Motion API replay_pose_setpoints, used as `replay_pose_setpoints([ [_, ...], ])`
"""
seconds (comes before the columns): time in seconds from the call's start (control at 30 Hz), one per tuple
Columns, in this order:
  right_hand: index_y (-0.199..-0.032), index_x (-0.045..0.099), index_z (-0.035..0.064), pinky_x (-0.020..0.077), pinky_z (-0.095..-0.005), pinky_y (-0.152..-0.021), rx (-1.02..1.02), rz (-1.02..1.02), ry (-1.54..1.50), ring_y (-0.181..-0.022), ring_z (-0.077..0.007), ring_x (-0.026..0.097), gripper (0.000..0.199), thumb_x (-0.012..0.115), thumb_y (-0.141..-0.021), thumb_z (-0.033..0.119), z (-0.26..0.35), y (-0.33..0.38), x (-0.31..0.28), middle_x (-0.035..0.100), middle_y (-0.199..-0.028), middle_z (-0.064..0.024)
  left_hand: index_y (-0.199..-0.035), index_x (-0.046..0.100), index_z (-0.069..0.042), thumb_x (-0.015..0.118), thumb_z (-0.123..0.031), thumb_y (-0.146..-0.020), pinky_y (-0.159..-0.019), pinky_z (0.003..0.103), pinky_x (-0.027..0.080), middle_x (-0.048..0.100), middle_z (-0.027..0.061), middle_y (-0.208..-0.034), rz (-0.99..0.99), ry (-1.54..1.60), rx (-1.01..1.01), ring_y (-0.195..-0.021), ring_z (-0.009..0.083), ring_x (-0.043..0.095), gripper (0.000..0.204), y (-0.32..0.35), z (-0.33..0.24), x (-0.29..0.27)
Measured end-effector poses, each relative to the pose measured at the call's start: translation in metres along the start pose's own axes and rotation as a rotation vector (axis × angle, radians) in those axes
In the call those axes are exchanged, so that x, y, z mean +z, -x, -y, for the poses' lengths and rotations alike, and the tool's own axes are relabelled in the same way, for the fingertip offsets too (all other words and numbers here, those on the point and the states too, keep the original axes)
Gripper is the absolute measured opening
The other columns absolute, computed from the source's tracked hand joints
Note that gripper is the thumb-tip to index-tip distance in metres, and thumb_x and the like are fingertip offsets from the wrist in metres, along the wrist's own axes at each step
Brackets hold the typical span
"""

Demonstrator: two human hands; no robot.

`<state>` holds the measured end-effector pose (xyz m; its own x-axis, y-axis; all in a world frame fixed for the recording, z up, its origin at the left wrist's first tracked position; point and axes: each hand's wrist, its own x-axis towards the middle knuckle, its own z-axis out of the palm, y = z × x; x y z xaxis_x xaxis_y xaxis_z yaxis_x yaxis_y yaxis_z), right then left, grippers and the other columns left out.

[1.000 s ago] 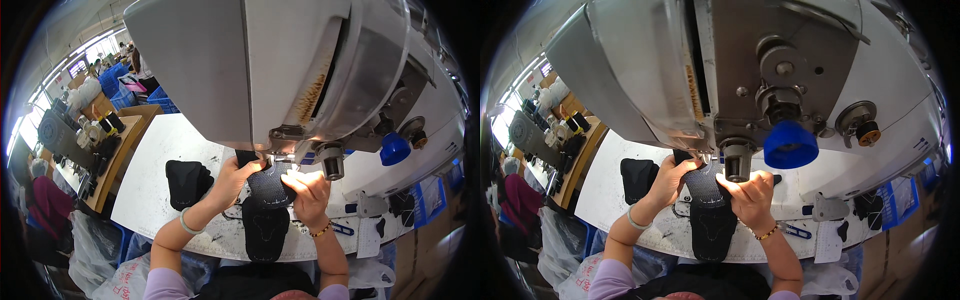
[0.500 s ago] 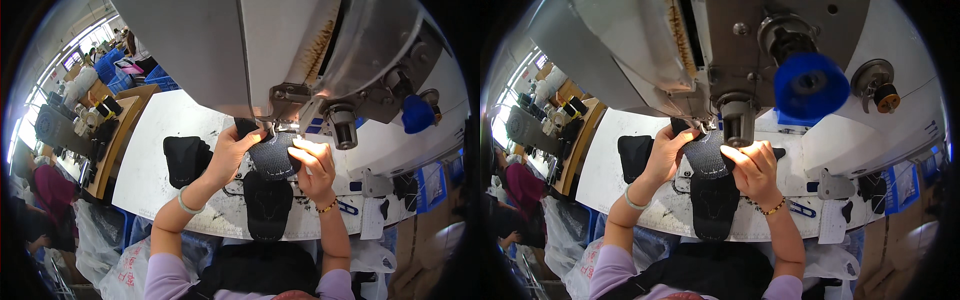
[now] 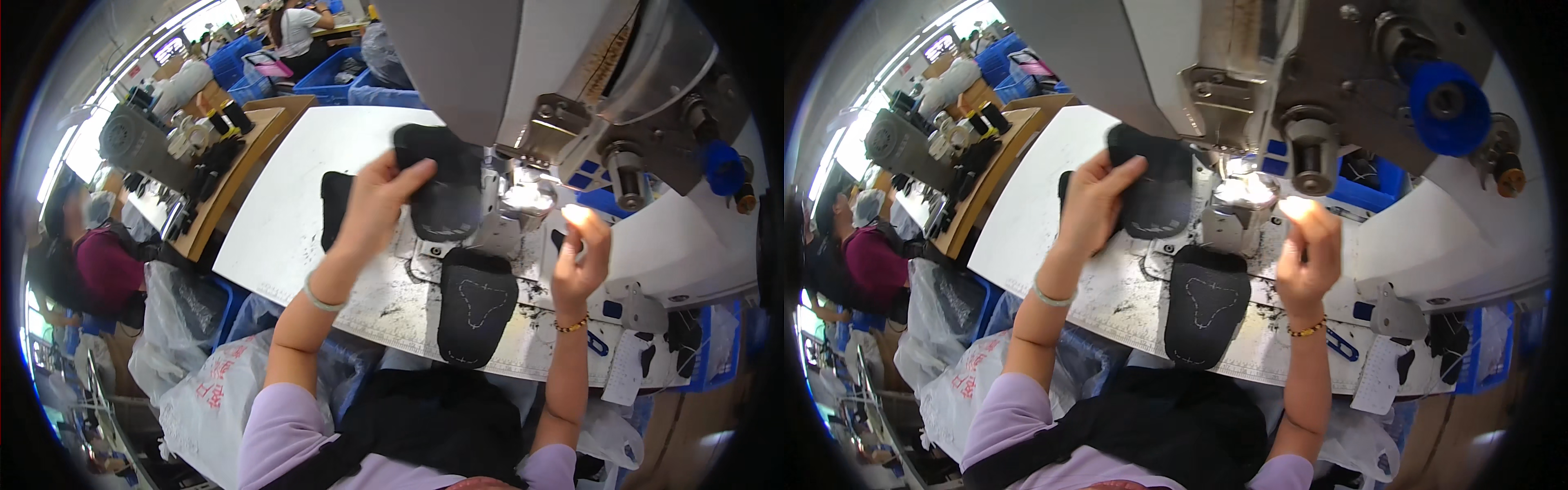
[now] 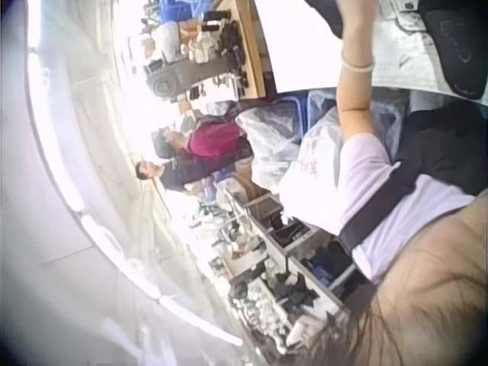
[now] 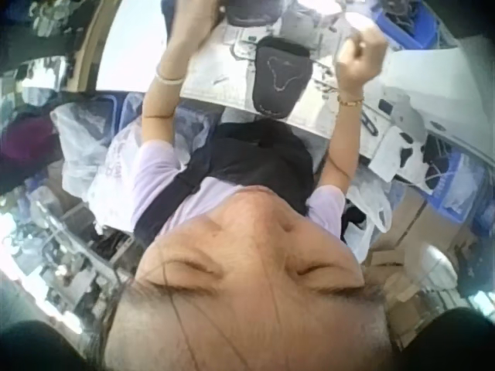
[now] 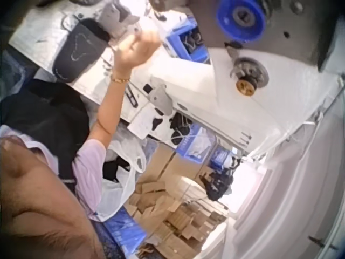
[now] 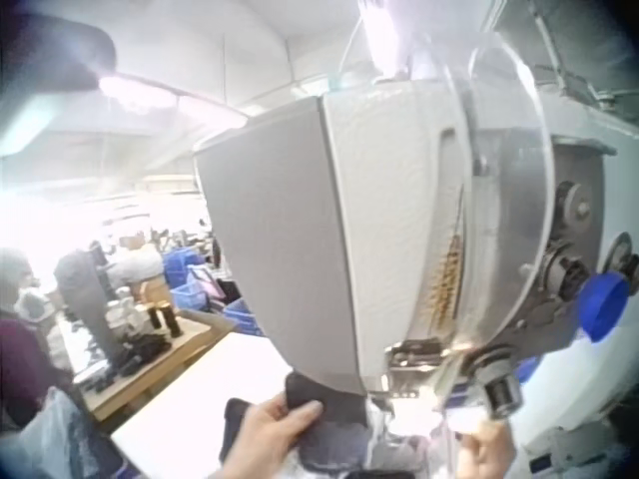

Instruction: The person uses a sewing machine to stitch black fabric parts, likely shoe components, in a factory setting. They repeatedly guide the fabric under the needle, pause to adjust alignment, and trim threads between pieces.

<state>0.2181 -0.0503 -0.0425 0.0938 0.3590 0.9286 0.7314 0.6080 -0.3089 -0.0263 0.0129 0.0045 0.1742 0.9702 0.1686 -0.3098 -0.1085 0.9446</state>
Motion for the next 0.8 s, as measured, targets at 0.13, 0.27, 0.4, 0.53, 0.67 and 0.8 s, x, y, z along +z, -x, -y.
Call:
replay_pose_setpoints([
  [0.13, -0.099, 0.059, 0.0002, 0.0468, -0.0282, -0.080, 0.029, -0.040, 0.033, -0.093, -0.0204, 0.056, 0.021, 0.050, -0.083, -0.012, -0.010, -0.001, -0.005, 0.059, -0.101, -0.0103, -0.105, 0.059, 0.007, 0.061, -0.012, -0.088, -0.069, 0.024, 0.054, 0.065, 0.0120, -0.096, -0.178, -0.012, 0.029, -0.079, 0.0146, 0.065, 0.027, 0.007, -0.016, -0.087],
  [0.27, -0.097, 0.060, 0.0003, 0.0467, -0.0288, -0.082, -0.003, -0.013, 0.049, -0.094, -0.0213, 0.056, 0.023, 0.050, -0.081, -0.013, -0.005, -0.004, -0.001, 0.060, -0.100, -0.0100, -0.100, 0.062, 0.007, 0.063, -0.014, -0.087, -0.065, 0.023, 0.053, 0.067, 0.0099, -0.088, -0.220, -0.189, -0.074, -0.075, 0.0130, 0.064, 0.025, 0.019, -0.006, -0.141],
  [0.4, -0.096, 0.061, 0.0012, 0.0465, -0.0302, -0.083, 0.035, -0.018, 0.081, -0.092, -0.0220, 0.058, 0.024, 0.051, -0.080, -0.013, -0.006, -0.005, -0.003, 0.061, -0.098, -0.0095, -0.094, 0.065, 0.005, 0.067, -0.017, -0.084, -0.056, 0.020, 0.047, 0.067, 0.0078, -0.082, -0.245, -0.508, -0.135, -0.066, 0.0095, 0.061, 0.025, 0.015, 0.014, -0.139],
  [0.53, -0.096, 0.063, 0.0020, 0.0469, -0.0305, -0.079, 0.068, -0.003, 0.131, -0.089, -0.0223, 0.059, 0.022, 0.052, -0.081, -0.010, -0.005, -0.018, -0.020, 0.061, -0.096, -0.0094, -0.103, 0.061, 0.004, 0.072, -0.022, -0.080, -0.053, 0.021, 0.044, 0.063, 0.0038, -0.074, -0.282, -0.856, -0.105, -0.065, 0.0090, 0.057, 0.036, 0.011, 0.020, -0.144],
  [0.67, -0.100, 0.060, -0.0001, 0.0451, -0.0266, -0.072, 0.397, 0.250, 0.139, -0.084, -0.0170, 0.057, 0.018, 0.051, -0.085, -0.005, -0.013, -0.015, -0.039, 0.059, -0.100, -0.0078, -0.115, 0.056, 0.001, 0.074, -0.023, -0.078, -0.057, 0.025, 0.047, 0.060, 0.0079, -0.082, -0.286, -0.989, 0.130, -0.075, 0.0137, 0.058, 0.048, 0.013, 0.027, -0.150],
  [0.8, -0.113, 0.053, -0.0025, 0.0439, -0.0323, -0.085, 0.571, 0.594, 0.266, -0.099, -0.0268, 0.056, 0.029, 0.056, -0.085, 0.005, -0.057, 0.022, -0.052, 0.052, -0.114, -0.0127, -0.119, 0.055, -0.002, 0.072, -0.021, -0.080, -0.065, 0.029, 0.050, 0.059, 0.0135, -0.097, -0.313, -0.943, 0.128, -0.085, 0.0183, 0.059, 0.047, 0.013, 0.026, -0.142],
])
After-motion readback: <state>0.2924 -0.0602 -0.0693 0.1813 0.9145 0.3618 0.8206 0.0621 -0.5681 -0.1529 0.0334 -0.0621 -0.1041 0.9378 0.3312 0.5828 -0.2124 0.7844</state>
